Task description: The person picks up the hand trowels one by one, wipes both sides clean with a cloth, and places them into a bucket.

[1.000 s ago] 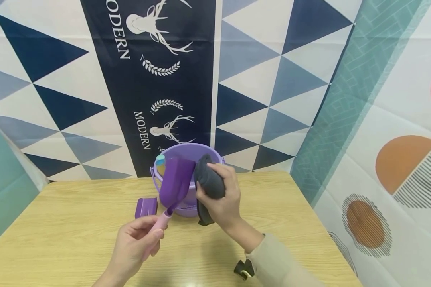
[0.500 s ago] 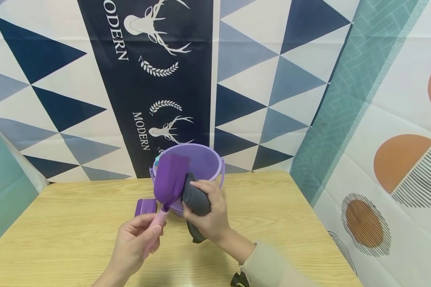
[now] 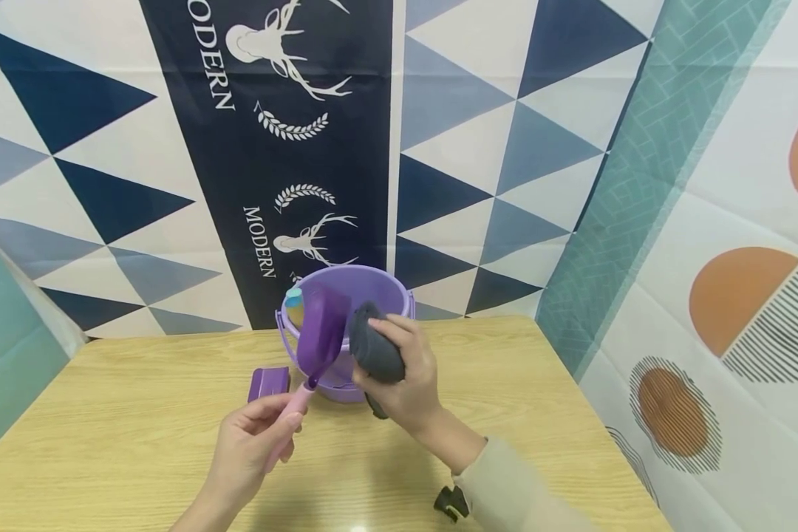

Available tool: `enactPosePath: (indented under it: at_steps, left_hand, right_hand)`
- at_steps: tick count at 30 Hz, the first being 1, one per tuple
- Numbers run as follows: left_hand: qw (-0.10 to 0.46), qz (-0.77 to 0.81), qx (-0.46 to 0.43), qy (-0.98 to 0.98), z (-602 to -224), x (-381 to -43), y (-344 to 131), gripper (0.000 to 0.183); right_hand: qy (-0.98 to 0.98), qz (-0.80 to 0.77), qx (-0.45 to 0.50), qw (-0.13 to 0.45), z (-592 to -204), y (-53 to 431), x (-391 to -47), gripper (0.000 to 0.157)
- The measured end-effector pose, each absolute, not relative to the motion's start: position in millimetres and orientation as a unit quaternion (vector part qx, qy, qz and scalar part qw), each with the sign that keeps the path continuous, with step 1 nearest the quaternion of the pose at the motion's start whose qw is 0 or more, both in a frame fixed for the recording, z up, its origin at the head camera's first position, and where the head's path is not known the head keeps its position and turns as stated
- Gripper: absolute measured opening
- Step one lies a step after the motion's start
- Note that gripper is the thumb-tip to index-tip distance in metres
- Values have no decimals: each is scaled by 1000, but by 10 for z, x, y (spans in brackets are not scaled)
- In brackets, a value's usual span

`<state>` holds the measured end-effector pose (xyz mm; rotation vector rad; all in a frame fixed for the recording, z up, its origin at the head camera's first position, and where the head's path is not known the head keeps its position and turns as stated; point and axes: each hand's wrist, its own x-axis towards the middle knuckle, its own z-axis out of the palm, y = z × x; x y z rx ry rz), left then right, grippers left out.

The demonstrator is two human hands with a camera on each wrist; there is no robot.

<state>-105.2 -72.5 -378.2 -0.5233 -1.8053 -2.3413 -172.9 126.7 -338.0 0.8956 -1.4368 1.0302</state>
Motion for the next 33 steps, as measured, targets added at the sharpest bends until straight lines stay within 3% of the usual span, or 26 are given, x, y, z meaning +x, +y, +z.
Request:
enactPosePath:
  at_steps: [6, 21, 33]
  left_hand:
    - [61, -761, -154, -628, -3813, -1043, -704, 18]
    - [71, -747, -97, -653, -3842, -1081, -701, 24]
    - [133, -690, -108, -704, -3931, -1113, -730, 21]
  right_hand:
    - [-624, 381, 389, 560, -3332, 1313, -1776, 36]
    - [-556, 158, 513, 635, -3440, 1305, -1787, 20]
    - [-568, 209, 464, 647, -3293, 1417, -1806, 25]
